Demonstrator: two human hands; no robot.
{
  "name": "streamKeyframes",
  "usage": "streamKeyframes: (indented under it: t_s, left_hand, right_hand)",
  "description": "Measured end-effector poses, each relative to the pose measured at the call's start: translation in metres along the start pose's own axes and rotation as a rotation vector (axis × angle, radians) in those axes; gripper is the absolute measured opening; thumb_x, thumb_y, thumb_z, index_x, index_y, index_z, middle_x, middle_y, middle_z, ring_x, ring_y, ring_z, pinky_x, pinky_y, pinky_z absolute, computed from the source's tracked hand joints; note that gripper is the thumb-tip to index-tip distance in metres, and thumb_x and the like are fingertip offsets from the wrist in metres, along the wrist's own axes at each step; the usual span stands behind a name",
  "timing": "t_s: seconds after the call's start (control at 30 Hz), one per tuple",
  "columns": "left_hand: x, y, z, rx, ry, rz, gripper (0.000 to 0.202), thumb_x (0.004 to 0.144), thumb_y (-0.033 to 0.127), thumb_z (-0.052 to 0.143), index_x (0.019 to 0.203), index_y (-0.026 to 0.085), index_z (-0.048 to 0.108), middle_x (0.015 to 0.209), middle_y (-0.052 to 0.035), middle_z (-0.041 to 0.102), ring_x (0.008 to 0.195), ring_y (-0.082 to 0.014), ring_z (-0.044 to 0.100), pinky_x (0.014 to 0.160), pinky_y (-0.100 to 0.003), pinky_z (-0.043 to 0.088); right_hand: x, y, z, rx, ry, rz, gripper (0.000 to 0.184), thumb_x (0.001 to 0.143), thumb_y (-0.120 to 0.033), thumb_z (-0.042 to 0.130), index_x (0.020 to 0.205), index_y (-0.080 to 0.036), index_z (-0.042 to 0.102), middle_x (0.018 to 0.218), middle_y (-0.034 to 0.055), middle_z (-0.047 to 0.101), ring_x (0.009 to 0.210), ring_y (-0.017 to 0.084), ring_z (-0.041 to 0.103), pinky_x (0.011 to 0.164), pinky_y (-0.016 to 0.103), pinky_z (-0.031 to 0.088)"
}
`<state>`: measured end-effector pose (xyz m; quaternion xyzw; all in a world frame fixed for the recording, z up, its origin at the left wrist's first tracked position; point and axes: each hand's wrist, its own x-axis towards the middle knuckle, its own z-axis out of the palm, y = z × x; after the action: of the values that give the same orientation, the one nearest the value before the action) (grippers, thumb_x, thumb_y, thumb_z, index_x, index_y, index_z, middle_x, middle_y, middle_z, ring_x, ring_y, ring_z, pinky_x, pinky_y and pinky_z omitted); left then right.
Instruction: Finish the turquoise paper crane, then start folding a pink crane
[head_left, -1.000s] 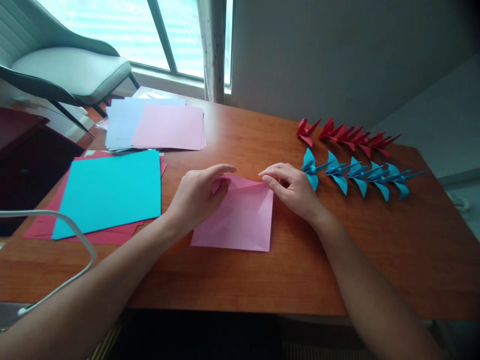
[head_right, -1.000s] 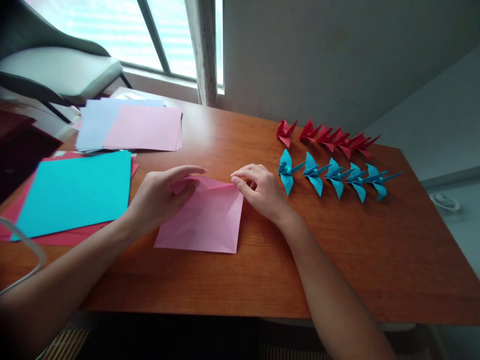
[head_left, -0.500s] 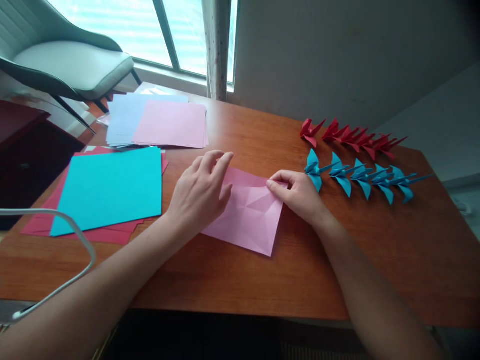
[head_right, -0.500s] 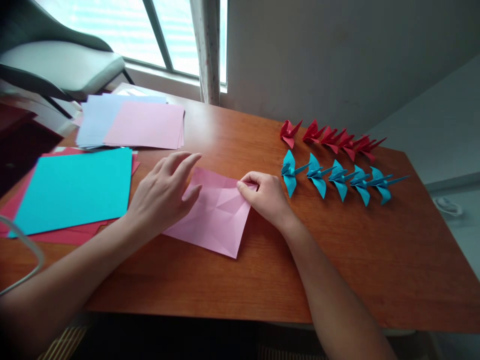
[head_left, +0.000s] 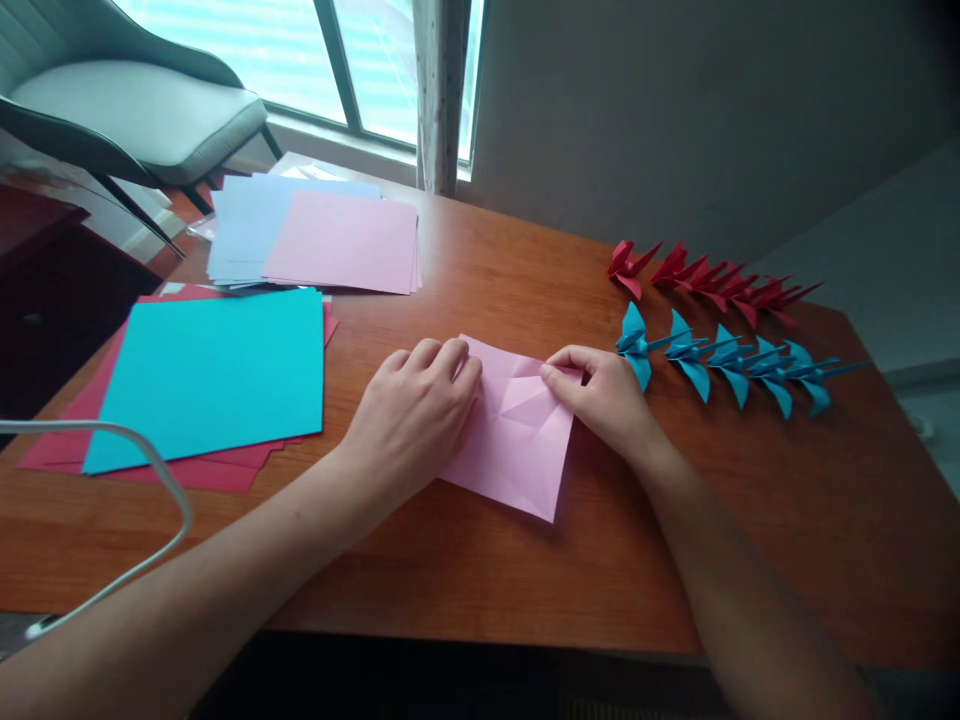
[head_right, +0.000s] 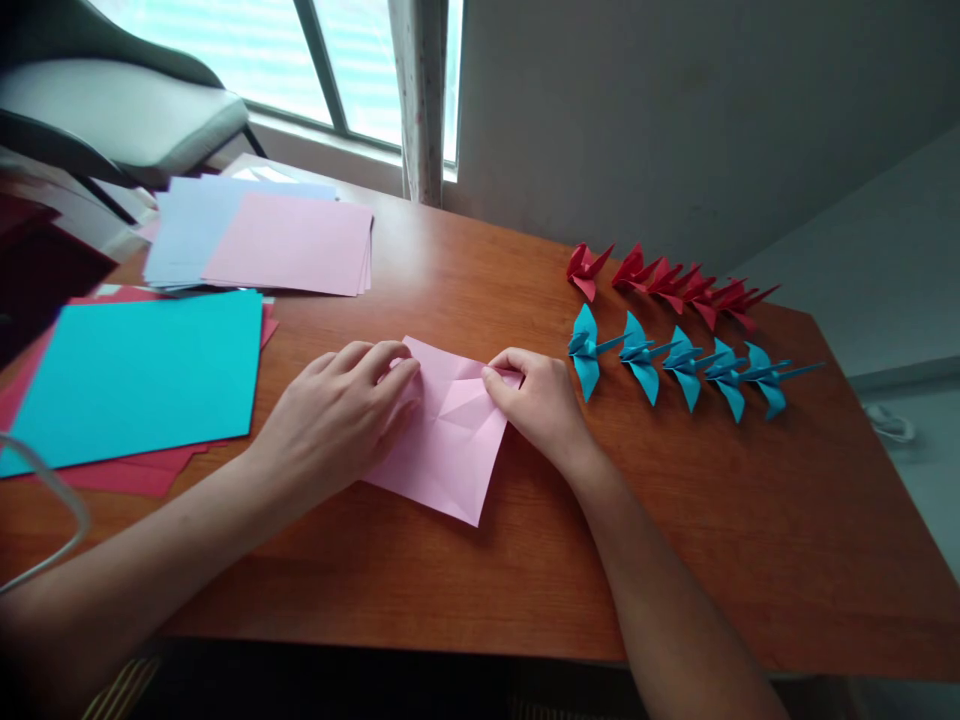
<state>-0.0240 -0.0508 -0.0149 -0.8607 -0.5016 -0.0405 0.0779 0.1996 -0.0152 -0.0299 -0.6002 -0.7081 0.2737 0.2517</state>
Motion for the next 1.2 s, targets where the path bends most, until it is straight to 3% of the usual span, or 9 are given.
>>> streamKeyframes:
  t_s: [0.1, 0.23, 0.43, 0.6, 0.73, 0.97, 1.1, 1.2]
  left_hand:
    - [-0.002, 0.001, 0.0, 0.045, -0.005, 0.007, 0.033, 0.098, 0.018, 0.045, 0.125, 0.012, 0.062, 0.13, -0.0145, 0.065, 0.105, -0.0317, 0.061, 0.077, -0.045, 0.05]
    - [-0.002, -0.002, 0.001, 0.048, -0.031, 0.009, 0.035, 0.097, 0.011, 0.044, 0.125, 0.014, 0.064, 0.134, -0.0126, 0.065, 0.108, -0.0317, 0.061, 0.076, -0.045, 0.049]
    - [-0.003, -0.008, 0.007, 0.015, -0.009, -0.019, 0.043, 0.099, 0.014, 0.039, 0.139, 0.011, 0.055, 0.148, -0.0163, 0.054, 0.122, -0.033, 0.055, 0.086, -0.048, 0.048]
    - [-0.003, -0.009, 0.006, -0.018, -0.037, -0.039, 0.045, 0.101, 0.019, 0.037, 0.143, 0.012, 0.052, 0.153, -0.0177, 0.049, 0.129, -0.0349, 0.052, 0.092, -0.051, 0.046]
    - [-0.003, -0.01, 0.007, -0.045, -0.04, -0.038, 0.046, 0.1, 0.019, 0.038, 0.144, 0.012, 0.051, 0.154, -0.0188, 0.047, 0.131, -0.036, 0.05, 0.096, -0.053, 0.044]
    - [-0.002, -0.011, 0.011, -0.091, 0.001, -0.058, 0.047, 0.101, 0.024, 0.038, 0.145, 0.014, 0.05, 0.151, -0.0203, 0.049, 0.131, -0.0368, 0.049, 0.099, -0.054, 0.042]
    - [0.0, -0.013, 0.009, -0.133, -0.005, -0.072, 0.047, 0.102, 0.032, 0.039, 0.144, 0.015, 0.05, 0.151, -0.0207, 0.048, 0.133, -0.0373, 0.048, 0.103, -0.054, 0.04]
    - [0.0, -0.016, 0.008, -0.146, -0.007, -0.073, 0.045, 0.102, 0.031, 0.039, 0.144, 0.018, 0.051, 0.151, -0.019, 0.048, 0.134, -0.0363, 0.047, 0.105, -0.053, 0.039]
  right_hand:
    - [-0.002, 0.0, 0.002, -0.019, 0.02, -0.04, 0.012, 0.084, -0.032, 0.067, 0.082, -0.022, 0.072, 0.081, 0.0015, 0.076, 0.071, 0.018, 0.066, 0.065, 0.03, 0.046]
    - [-0.004, -0.002, 0.002, -0.13, 0.007, -0.153, 0.009, 0.084, -0.03, 0.069, 0.082, -0.022, 0.071, 0.081, 0.0018, 0.076, 0.072, 0.02, 0.067, 0.065, 0.032, 0.047]
    - [-0.01, -0.003, 0.002, -0.156, 0.048, -0.255, 0.006, 0.086, -0.028, 0.068, 0.084, -0.023, 0.068, 0.085, 0.0032, 0.075, 0.074, 0.021, 0.068, 0.066, 0.033, 0.049]
    - [-0.015, 0.004, 0.006, -0.169, 0.064, -0.243, 0.005, 0.086, -0.027, 0.066, 0.089, -0.024, 0.067, 0.089, 0.0045, 0.076, 0.08, 0.023, 0.07, 0.072, 0.036, 0.053]
    - [-0.016, 0.007, 0.002, -0.14, 0.008, -0.249, 0.019, 0.084, -0.026, 0.068, 0.103, -0.023, 0.068, 0.1, 0.0059, 0.075, 0.088, 0.024, 0.071, 0.078, 0.038, 0.055]
    - [-0.019, 0.009, -0.007, 0.012, -0.043, -0.137, 0.037, 0.082, -0.027, 0.067, 0.119, -0.024, 0.067, 0.099, 0.0052, 0.072, 0.077, 0.02, 0.066, 0.067, 0.035, 0.056]
    - [-0.02, 0.01, -0.005, 0.151, -0.014, -0.038, 0.032, 0.084, -0.028, 0.063, 0.116, -0.024, 0.068, 0.092, 0.0042, 0.07, 0.063, 0.017, 0.059, 0.056, 0.032, 0.05]
    - [-0.021, 0.011, -0.002, 0.14, 0.008, -0.011, 0.027, 0.085, -0.032, 0.064, 0.11, -0.022, 0.07, 0.09, 0.0047, 0.072, 0.067, 0.018, 0.062, 0.059, 0.033, 0.05]
